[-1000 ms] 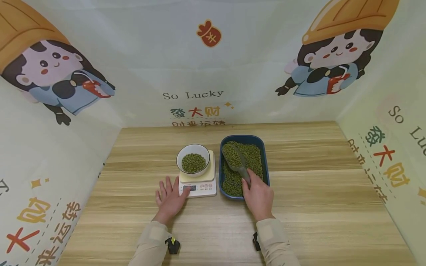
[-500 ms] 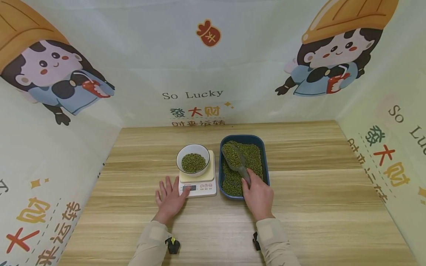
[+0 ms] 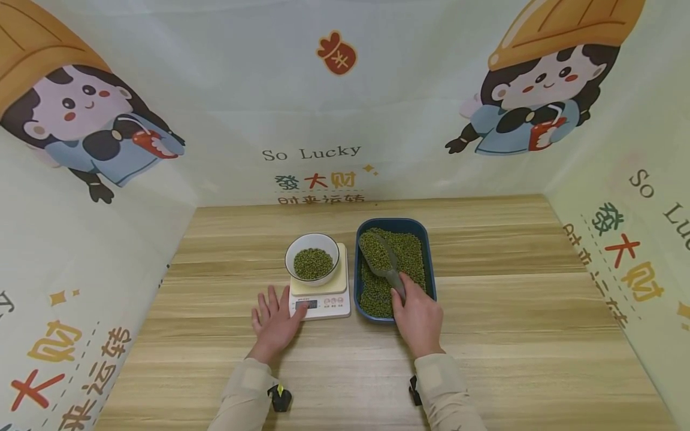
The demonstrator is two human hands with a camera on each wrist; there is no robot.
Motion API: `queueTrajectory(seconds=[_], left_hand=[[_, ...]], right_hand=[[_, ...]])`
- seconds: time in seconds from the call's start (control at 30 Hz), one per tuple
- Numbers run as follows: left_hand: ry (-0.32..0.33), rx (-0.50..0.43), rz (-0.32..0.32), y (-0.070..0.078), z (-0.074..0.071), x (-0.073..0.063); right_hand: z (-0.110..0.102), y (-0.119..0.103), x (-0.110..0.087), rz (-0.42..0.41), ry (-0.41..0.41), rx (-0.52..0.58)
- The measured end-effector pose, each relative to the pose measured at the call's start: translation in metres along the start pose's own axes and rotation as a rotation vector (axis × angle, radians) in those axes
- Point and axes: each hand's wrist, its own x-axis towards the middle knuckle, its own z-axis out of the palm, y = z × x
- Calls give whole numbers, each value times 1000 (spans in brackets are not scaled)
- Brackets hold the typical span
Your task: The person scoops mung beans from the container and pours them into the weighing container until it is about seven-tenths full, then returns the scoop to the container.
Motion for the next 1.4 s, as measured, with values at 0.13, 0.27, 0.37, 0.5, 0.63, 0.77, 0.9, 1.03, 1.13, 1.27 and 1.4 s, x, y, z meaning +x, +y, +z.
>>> queueTrajectory(seconds=[0.13,0.27,0.37,0.5,0.63,0.77,0.9,1.03,1.13,1.27,1.4], left_hand=[[8,0,4,1,-1,0],[13,1,7,1,-1,-1],[14,4,9,1,0,-1],[16,6,6,0,0,-1],[15,7,2,0,1,0],[14,6,2,0,1,0],[16,7,2,0,2,1],[20,10,1,-1,3,2],[22,12,2,-2,4,2],[24,12,4,-2,5,3],[24,10,5,-2,5,3]], right_hand=[[0,0,1,-4,10,0],[0,1,1,-2,5,-3],[0,1,1,5,-3,-2],[1,1,1,3,3,2],[1,1,0,-5,12,1],[2,2,0,-3,14,1],[3,2,0,-10,24,3],[3,2,0,-20,36,5],[2,1,0,-20,37,7],[1,1,0,-15,30,3],[2,1,0,-13,25,0]])
